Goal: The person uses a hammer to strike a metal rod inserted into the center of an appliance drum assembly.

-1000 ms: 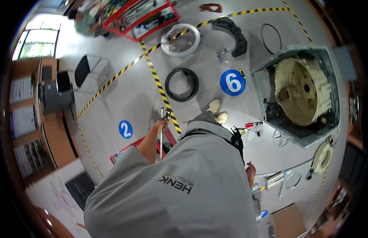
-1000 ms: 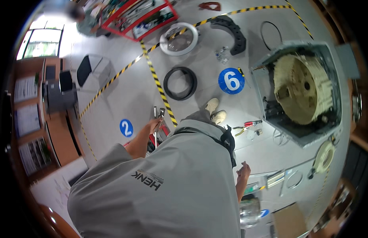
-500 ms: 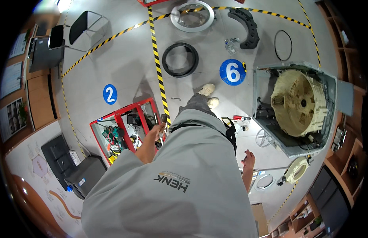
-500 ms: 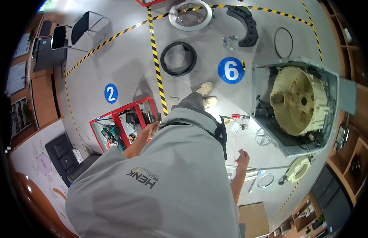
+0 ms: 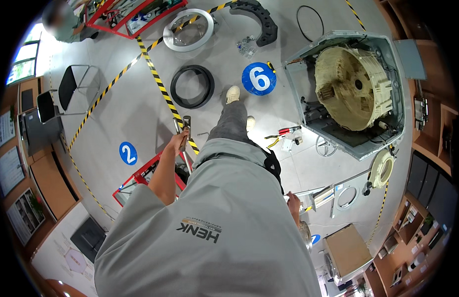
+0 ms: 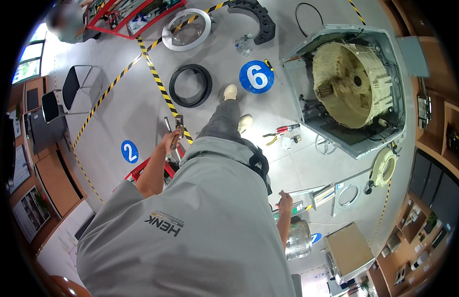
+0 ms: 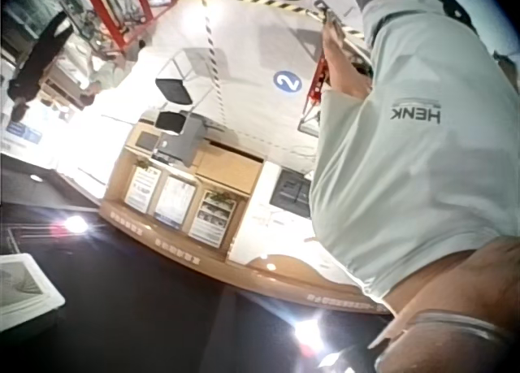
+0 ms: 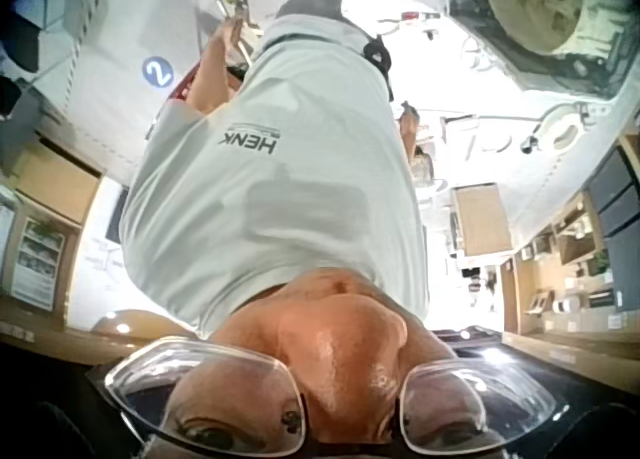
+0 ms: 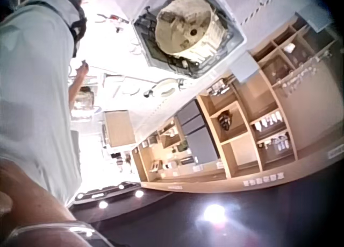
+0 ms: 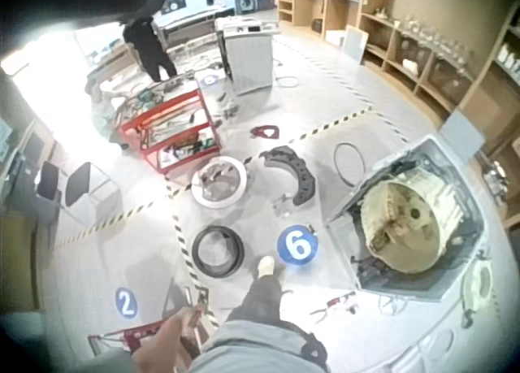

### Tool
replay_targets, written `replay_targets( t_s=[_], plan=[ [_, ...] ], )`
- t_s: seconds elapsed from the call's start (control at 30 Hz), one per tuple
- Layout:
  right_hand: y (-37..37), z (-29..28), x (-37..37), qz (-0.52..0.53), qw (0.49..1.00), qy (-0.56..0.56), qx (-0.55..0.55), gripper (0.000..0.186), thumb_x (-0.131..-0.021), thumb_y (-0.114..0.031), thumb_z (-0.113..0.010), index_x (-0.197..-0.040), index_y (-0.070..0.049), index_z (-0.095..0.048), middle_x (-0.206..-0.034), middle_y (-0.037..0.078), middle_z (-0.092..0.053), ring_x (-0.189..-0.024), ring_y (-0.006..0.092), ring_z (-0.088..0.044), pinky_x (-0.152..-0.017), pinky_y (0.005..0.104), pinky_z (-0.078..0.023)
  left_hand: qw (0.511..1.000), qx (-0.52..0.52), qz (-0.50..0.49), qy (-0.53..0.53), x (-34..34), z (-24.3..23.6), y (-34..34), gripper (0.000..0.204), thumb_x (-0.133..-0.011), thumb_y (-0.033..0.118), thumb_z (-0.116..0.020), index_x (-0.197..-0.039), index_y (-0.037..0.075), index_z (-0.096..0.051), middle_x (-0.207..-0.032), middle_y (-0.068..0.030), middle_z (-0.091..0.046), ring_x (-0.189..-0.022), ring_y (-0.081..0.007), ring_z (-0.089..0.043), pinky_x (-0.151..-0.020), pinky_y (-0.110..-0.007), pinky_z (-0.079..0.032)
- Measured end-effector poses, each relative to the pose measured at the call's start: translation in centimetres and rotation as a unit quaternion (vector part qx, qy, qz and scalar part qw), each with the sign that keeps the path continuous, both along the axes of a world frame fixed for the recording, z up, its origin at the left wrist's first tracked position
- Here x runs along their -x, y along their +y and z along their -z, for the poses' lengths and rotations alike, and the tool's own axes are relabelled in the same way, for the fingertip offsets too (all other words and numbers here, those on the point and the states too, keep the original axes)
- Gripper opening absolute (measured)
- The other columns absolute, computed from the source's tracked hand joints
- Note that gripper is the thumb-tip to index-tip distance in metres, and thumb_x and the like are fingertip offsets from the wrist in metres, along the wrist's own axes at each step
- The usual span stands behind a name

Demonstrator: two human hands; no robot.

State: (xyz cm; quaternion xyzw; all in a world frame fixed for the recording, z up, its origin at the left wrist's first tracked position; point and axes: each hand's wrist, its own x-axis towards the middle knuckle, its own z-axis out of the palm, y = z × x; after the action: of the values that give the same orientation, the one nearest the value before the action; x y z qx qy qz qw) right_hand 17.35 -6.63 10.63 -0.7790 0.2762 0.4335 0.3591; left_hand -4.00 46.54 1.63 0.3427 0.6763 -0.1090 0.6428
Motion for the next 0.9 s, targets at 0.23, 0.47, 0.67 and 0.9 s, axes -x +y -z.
replay_targets(
  t_s=[0.23,0.47,0.67,0.9],
  plan=[
    [4.9,-0.6,-1.0,0.019,0.999,0.028,0.026,0.028,-0.085,-0.029,-0.059,-0.086,-0.001,-0.062,-0.048,-0.004,-0.034,-0.038,0.0073,-0.034,-0.035,0.0248,-0.036,1.000,0.007,0.012,0.006,-4.8,-0.2,4.8,0.036,-0.076,0.039,-0.067,-0.084,0.005,-0.060,-0.067,-0.0017,-0.051,-0.054,-0.0141,-0.047,-0.049,-0.029,-0.036],
    [13.2,1.3,-9.5,0.011,0.998,0.038,0.049,0.030,-0.084,-0.030,-0.060,-0.088,-0.001,-0.064,-0.058,-0.002,-0.039,-0.048,0.0099,-0.042,-0.038,0.0248,-0.043,0.994,0.097,-0.037,-0.044,-7.7,3.0,10.0,0.024,-0.081,0.033,-0.063,-0.077,0.010,-0.057,-0.062,-0.0022,-0.050,-0.049,-0.0152,-0.048,-0.045,-0.029,-0.039],
    [25.2,0.0,-20.6,-0.047,0.997,0.024,0.056,0.034,-0.081,-0.031,-0.062,-0.089,0.002,-0.064,-0.068,0.008,-0.056,-0.051,0.0150,-0.051,-0.040,0.0283,-0.043,0.985,0.136,-0.092,-0.045,-11.5,4.5,17.7,0.024,-0.082,0.032,-0.063,-0.089,0.009,-0.059,-0.067,-0.0013,-0.052,-0.052,-0.0148,-0.049,-0.048,-0.031,-0.043],
    [34.9,-0.6,-26.9,-0.104,0.989,-0.048,0.091,0.031,-0.081,-0.030,-0.065,-0.086,0.001,-0.063,-0.061,0.006,-0.054,-0.051,0.0140,-0.050,-0.043,0.0295,-0.040,0.984,0.121,-0.071,-0.111,-21.0,3.8,31.4,0.022,-0.083,0.030,-0.061,-0.094,0.011,-0.060,-0.072,0.0018,-0.055,-0.056,-0.0139,-0.049,-0.052,-0.032,-0.044]
  ],
)
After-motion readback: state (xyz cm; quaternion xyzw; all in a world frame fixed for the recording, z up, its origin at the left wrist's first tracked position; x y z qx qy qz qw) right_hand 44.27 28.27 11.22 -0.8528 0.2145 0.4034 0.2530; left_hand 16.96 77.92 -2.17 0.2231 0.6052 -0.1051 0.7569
